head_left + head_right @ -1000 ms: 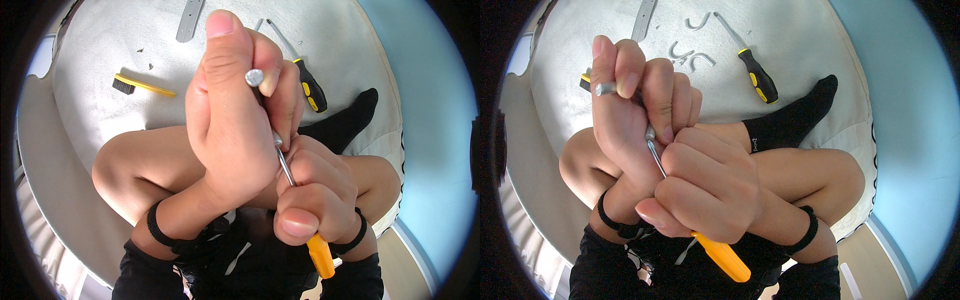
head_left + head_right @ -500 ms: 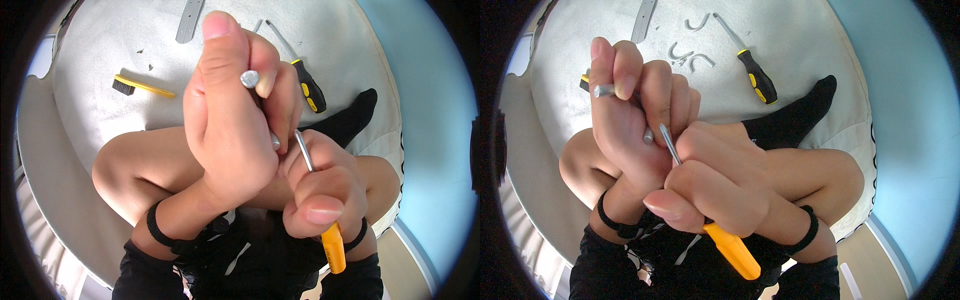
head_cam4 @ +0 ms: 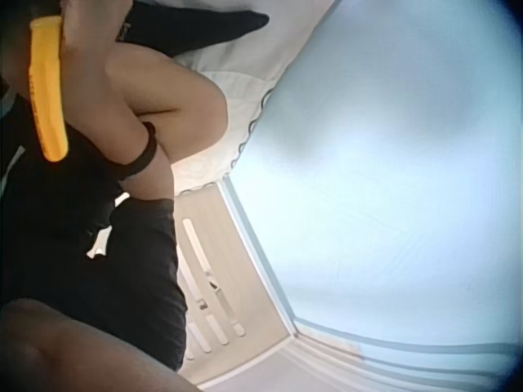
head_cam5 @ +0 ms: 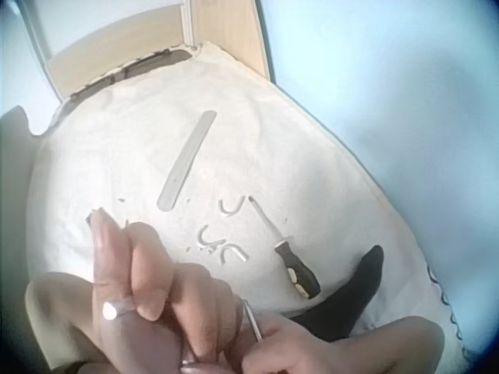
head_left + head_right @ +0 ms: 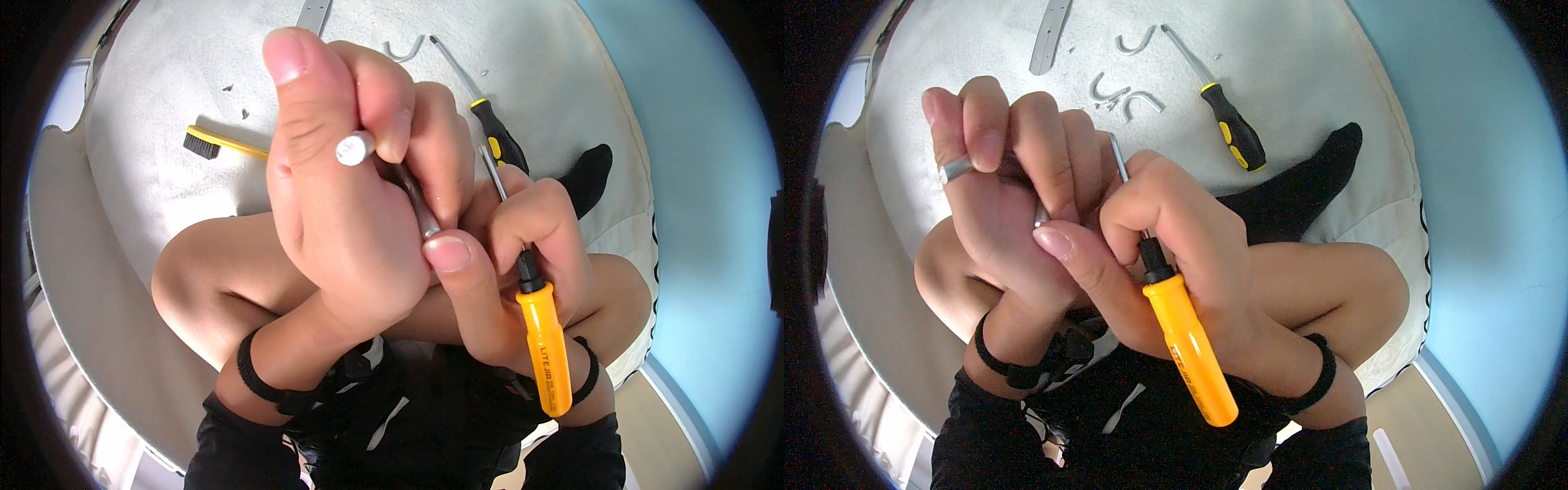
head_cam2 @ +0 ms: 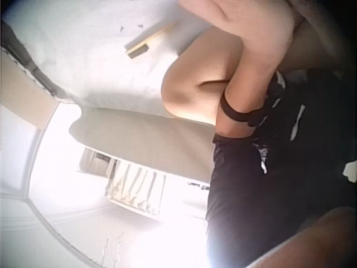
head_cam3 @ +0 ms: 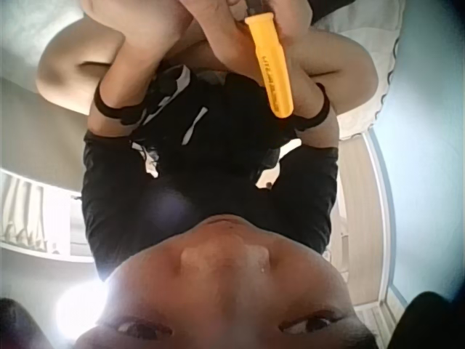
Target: The person assembles hardware components by hand using a small screwdriver, inserting a screw into a metal bracket and tightening it.
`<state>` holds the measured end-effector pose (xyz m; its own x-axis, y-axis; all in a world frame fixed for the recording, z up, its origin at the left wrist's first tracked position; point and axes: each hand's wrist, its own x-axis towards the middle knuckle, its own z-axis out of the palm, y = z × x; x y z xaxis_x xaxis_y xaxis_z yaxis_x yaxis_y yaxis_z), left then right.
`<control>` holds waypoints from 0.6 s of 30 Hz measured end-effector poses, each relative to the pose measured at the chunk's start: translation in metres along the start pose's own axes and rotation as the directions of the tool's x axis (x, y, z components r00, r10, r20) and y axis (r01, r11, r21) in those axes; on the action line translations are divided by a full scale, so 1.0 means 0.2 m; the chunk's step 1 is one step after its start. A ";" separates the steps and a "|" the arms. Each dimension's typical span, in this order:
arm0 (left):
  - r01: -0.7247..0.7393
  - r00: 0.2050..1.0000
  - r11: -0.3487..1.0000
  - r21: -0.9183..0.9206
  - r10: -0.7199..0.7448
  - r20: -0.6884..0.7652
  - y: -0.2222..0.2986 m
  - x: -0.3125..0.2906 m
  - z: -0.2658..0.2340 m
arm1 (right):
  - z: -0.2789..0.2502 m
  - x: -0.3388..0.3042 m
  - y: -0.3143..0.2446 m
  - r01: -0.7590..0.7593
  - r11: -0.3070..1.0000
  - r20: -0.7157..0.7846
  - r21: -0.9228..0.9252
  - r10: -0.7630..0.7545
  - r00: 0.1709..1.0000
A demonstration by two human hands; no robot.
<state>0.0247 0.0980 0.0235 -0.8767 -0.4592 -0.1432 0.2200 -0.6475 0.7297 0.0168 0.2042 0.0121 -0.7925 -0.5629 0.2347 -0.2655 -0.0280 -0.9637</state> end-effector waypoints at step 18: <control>-0.039 0.999 0.998 0.056 0.038 0.016 -0.03 0.01 -0.01 | 0.01 0.01 -0.01 0.083 0.996 -0.034 0.010 -0.083 0.996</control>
<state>0.0226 0.0994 0.0172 -0.8745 -0.4736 -0.1049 0.2293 -0.5941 0.7710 0.0165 0.2021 0.0145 -0.7861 -0.5301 0.3179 -0.3249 -0.0832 -0.9421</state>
